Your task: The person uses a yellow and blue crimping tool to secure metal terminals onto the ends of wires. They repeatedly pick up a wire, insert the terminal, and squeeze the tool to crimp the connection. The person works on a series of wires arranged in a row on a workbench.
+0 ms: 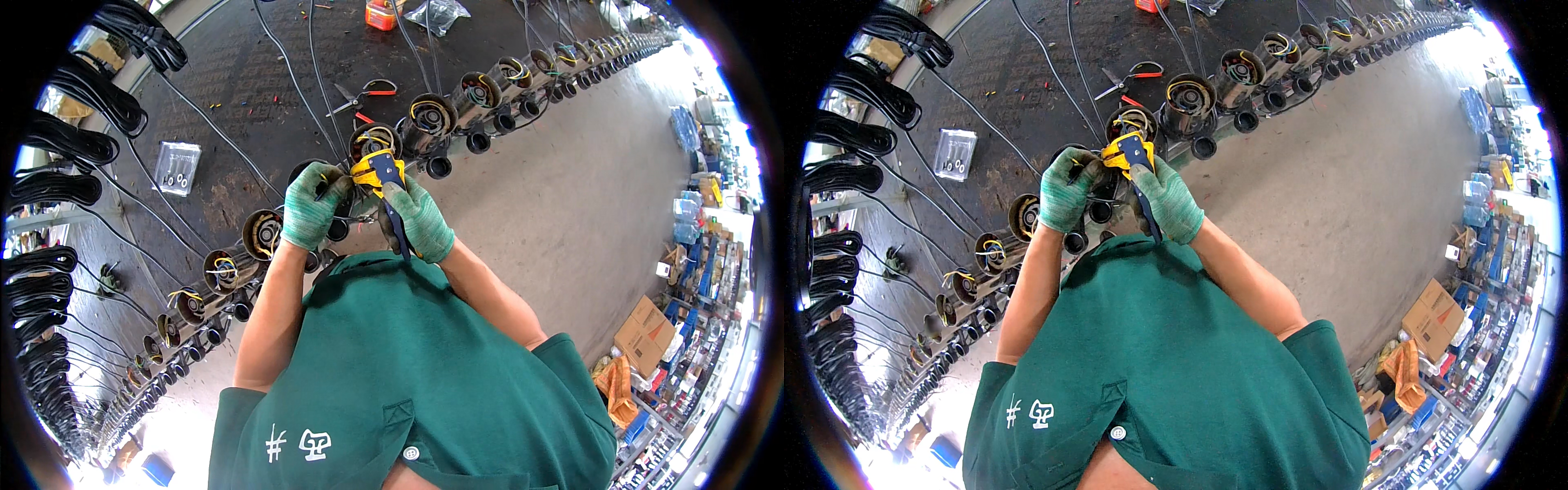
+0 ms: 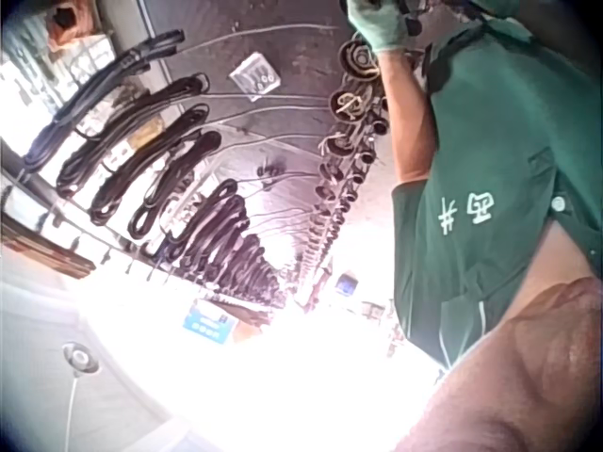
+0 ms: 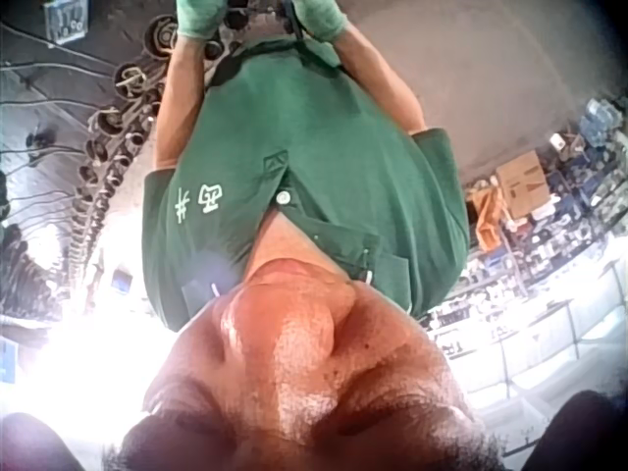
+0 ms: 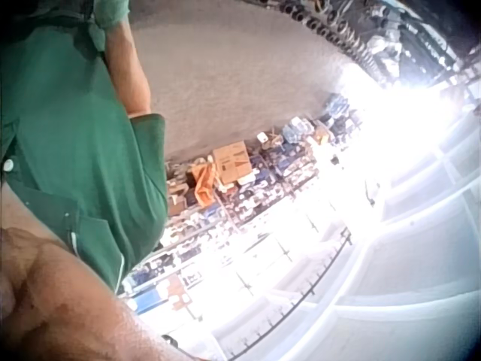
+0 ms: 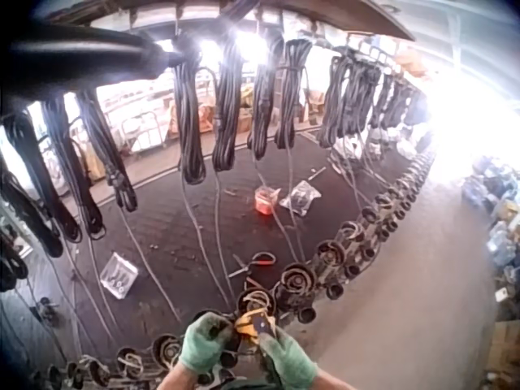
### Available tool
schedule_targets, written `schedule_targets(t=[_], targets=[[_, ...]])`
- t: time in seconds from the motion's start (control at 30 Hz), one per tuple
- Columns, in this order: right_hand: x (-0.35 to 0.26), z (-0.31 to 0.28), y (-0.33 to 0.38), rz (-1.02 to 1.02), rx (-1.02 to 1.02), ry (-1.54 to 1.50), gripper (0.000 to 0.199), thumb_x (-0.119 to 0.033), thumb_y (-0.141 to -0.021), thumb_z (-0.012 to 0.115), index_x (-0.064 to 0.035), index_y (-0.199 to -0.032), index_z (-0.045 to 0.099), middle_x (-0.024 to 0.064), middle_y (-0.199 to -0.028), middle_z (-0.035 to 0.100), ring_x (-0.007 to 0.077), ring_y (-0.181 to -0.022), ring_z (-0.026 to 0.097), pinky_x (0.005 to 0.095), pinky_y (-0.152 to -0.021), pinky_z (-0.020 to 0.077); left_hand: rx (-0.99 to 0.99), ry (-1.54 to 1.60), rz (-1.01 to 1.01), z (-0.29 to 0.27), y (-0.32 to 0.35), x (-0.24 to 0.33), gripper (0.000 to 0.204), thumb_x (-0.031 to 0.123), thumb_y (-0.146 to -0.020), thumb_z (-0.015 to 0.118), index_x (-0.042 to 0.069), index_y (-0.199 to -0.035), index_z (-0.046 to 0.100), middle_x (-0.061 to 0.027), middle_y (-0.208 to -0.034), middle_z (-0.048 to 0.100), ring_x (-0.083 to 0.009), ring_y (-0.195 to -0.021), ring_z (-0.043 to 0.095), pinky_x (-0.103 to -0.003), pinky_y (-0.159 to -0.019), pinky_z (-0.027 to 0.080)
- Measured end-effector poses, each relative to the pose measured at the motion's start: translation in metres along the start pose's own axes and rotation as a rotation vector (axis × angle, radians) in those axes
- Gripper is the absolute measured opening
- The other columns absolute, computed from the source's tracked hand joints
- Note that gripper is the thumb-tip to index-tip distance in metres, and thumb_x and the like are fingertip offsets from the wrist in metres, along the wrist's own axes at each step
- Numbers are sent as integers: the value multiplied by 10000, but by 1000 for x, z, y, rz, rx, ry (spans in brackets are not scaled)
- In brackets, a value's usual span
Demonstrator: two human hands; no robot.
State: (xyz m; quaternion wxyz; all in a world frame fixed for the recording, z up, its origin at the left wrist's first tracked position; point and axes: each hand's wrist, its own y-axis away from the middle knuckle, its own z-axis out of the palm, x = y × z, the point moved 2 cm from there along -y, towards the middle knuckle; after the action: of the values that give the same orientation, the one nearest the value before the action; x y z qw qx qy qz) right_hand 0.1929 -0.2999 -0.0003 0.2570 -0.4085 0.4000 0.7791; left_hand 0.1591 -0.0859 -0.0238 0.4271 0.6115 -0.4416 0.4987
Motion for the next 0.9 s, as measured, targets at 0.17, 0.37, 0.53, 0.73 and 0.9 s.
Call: schedule_targets(t=[0.17,0.37,0.53,0.73,0.9], targets=[[13,1,5,-23,-6,-259,473,-283,-1007,673,-37,-1387,539,107,-1026,689,225,-873,713,378,-810,615,33,-11,39,3,0,1,120,66,-947,779,22,-1029,703,-17,-899,690,-97,-817,592,-276,-773,529],[-1,11,5,-151,-4,62,572,-129,-964,725,-58,-1487,504,18,-1084,661,115,-967,644,278,-851,551,52,-260,300,8,-2,-3,274,39,-930,742,41,-1194,670,-108,-1011,688,-243,-893,654,-353,-818,549],[5,39,-13,-315,44,263,682,-97,-937,784,-70,-1533,453,20,-1167,668,89,-951,626,273,-833,548,-59,-679,391,21,-11,9,520,47,-932,684,37,-1434,550,-131,-1150,653,-308,-1019,654,-382,-941,546],[17,32,-29,-397,90,252,601,-44,-907,784,-59,-1435,498,93,-1231,697,175,-1080,669,344,-979,544,-210,-977,380,22,-20,21,644,36,-838,699,21,-1453,511,-148,-1162,647,-348,-1068,636,-441,-973,520],[28,18,-45,-418,160,352,538,-71,-896,773,-35,-1375,532,162,-1160,721,253,-1041,704,384,-934,553,-136,-647,388,15,-22,17,585,-61,-818,745,72,-1360,573,-139,-1156,668,-314,-1044,663,-381,-953,550]])
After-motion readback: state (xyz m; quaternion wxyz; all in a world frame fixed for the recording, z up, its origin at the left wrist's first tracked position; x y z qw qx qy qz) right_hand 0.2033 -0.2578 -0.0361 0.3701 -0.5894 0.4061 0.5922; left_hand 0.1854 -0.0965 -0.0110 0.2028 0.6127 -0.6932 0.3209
